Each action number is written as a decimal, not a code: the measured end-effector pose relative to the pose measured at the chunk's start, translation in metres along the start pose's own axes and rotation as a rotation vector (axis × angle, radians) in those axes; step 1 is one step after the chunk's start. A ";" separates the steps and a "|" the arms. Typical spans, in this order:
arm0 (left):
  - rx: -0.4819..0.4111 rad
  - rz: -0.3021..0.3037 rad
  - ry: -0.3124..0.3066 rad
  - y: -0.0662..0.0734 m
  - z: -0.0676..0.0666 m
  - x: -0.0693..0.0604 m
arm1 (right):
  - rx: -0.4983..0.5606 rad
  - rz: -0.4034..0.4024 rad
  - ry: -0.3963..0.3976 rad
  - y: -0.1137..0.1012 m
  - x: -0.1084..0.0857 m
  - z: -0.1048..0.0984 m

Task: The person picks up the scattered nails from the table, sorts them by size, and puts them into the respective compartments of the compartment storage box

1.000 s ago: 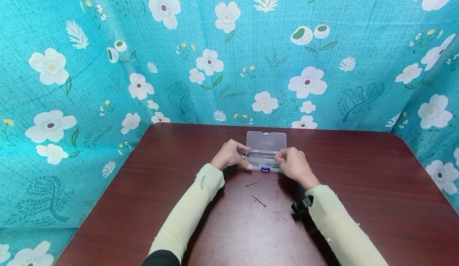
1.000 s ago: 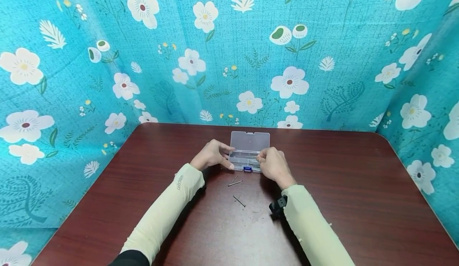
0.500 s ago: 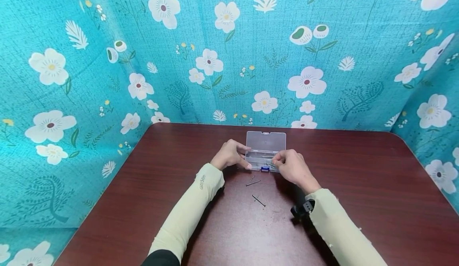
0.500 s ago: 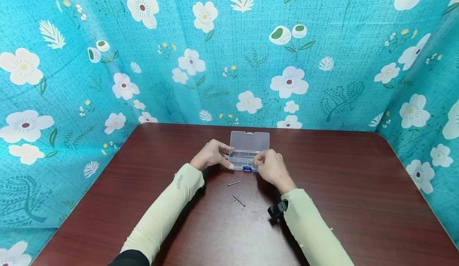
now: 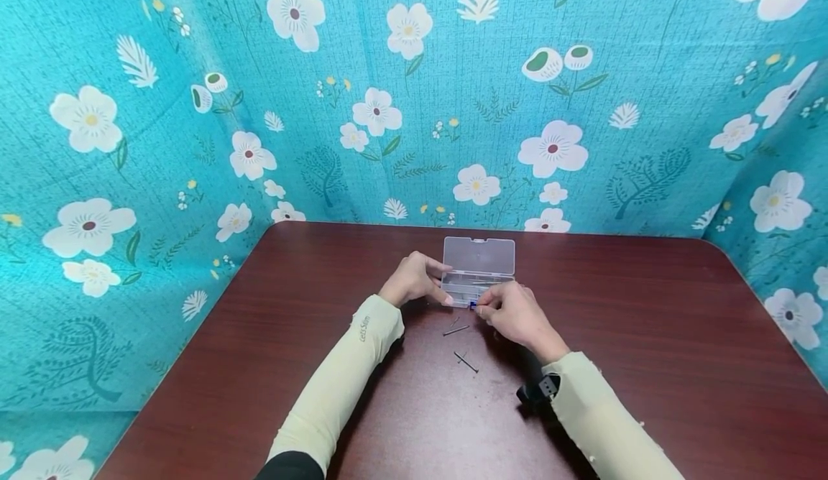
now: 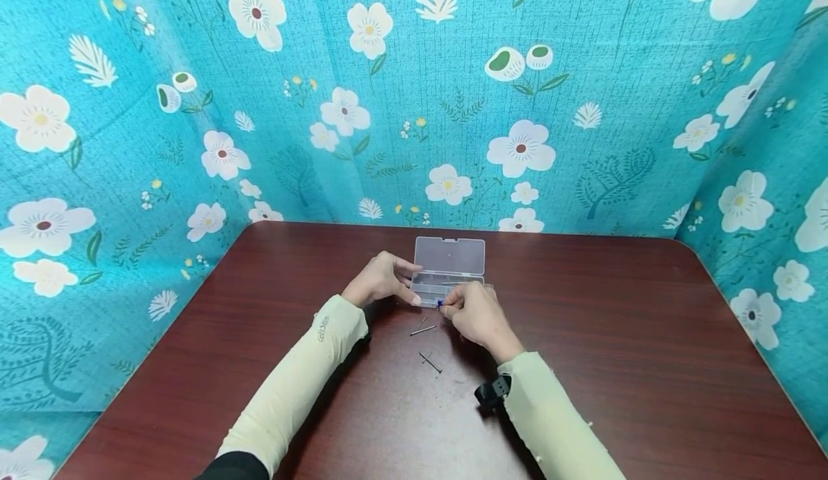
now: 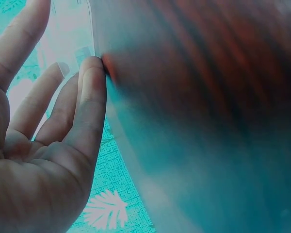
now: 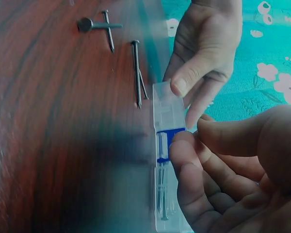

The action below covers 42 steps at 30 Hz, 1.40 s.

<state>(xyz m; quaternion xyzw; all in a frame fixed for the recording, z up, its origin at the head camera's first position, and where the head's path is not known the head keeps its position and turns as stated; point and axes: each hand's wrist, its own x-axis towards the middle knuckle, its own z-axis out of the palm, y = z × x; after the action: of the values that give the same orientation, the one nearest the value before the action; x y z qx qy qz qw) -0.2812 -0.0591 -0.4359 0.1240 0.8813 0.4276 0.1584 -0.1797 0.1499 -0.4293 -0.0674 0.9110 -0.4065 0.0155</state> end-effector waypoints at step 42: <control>0.003 -0.025 0.000 0.000 0.002 0.000 | -0.336 -0.178 -0.102 -0.010 -0.010 0.037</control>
<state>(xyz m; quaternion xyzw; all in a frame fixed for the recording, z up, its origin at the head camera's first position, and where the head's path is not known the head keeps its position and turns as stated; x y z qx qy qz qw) -0.2809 -0.0575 -0.4372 0.1132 0.8835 0.4240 0.1636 -0.1657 0.1175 -0.4467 -0.1699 0.9545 -0.2446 0.0140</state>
